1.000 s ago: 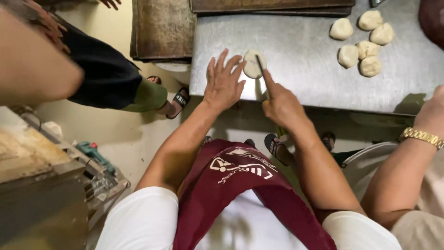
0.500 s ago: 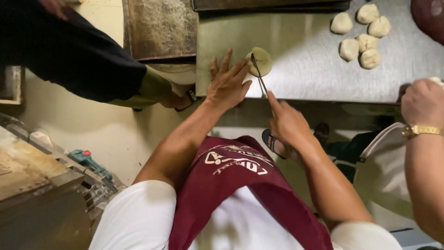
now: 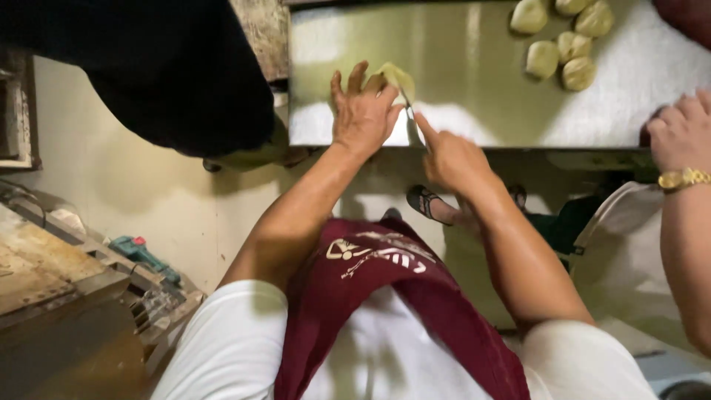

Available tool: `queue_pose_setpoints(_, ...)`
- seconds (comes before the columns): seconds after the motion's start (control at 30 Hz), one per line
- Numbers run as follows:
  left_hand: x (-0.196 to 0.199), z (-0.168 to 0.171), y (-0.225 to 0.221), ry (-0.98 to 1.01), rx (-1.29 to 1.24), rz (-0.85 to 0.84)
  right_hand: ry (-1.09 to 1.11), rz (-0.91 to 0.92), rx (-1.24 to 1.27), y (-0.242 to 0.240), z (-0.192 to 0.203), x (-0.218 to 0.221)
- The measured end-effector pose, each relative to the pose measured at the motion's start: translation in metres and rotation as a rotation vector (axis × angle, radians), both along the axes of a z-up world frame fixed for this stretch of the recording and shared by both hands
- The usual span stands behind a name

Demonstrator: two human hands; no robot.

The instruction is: Cutting and shaping dough pieces into decorative patterns and placing them on a baking tray

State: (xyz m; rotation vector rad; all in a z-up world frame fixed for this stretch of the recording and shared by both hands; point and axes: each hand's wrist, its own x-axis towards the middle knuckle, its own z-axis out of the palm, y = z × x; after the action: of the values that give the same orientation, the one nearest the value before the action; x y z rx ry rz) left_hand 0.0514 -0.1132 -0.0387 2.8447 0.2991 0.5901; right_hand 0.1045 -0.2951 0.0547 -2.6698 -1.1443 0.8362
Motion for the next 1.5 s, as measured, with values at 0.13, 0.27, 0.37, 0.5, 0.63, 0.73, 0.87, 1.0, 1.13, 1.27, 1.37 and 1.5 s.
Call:
queue_pose_setpoints(0.13, 0.034, -0.002, 0.017, -0.003, -0.201, 0.098, 0.009, -0.011, -0.117, -0.044, 0.0, 0.018)
queue_pose_setpoints(0.27, 0.122, -0.086, 0.075, -0.209, 0.245, 0.317, -0.128, -0.08, -0.078, -0.029, 0.007, 0.058)
queue_pose_setpoints(0.37, 0.102, -0.035, 0.071, -0.061, -0.695, 0.497, -0.252, -0.015, -0.02, -0.019, -0.02, 0.089)
queue_pose_setpoints(0.5, 0.04, -0.027, 0.019, -0.265, 0.016, 0.374, -0.471, 0.04, 0.162, 0.002, -0.062, 0.089)
queue_pose_setpoints(0.63, 0.02, -0.009, 0.011, 0.272, -0.533, 0.345, -0.399, 0.083, 0.586, 0.037, -0.119, 0.088)
queue_pose_setpoints(0.73, 0.022, -0.018, 0.032, 0.295, -0.799, 0.486, -0.279, -0.109, 0.663, 0.049, -0.128, 0.092)
queue_pose_setpoints(0.87, 0.001, 0.012, 0.029, 0.17, -1.447, 0.47, 0.225, -0.533, 0.614, 0.045, -0.112, 0.064)
queue_pose_setpoints(1.0, -0.012, 0.044, 0.019, 0.169, -1.508, 0.439, 0.56, -0.772, 0.755, 0.059, -0.097, 0.021)
queue_pose_setpoints(1.13, -0.02, 0.037, 0.028, 0.355, -1.065, 0.3, 0.221, -0.39, 0.498, 0.05, -0.079, 0.02)
queue_pose_setpoints(1.27, -0.027, 0.067, 0.028, 0.442, -0.83, 0.135, -0.218, -0.081, 0.255, 0.057, -0.079, 0.072)
queue_pose_setpoints(1.37, -0.03, 0.089, 0.028, 0.519, -0.846, 0.124, -0.264, 0.187, 0.675, 0.116, -0.062, 0.107)
queue_pose_setpoints(1.5, -0.022, 0.078, 0.036, 0.543, -0.874, 0.165, -0.138, 0.225, 0.513, 0.143, -0.088, 0.148)
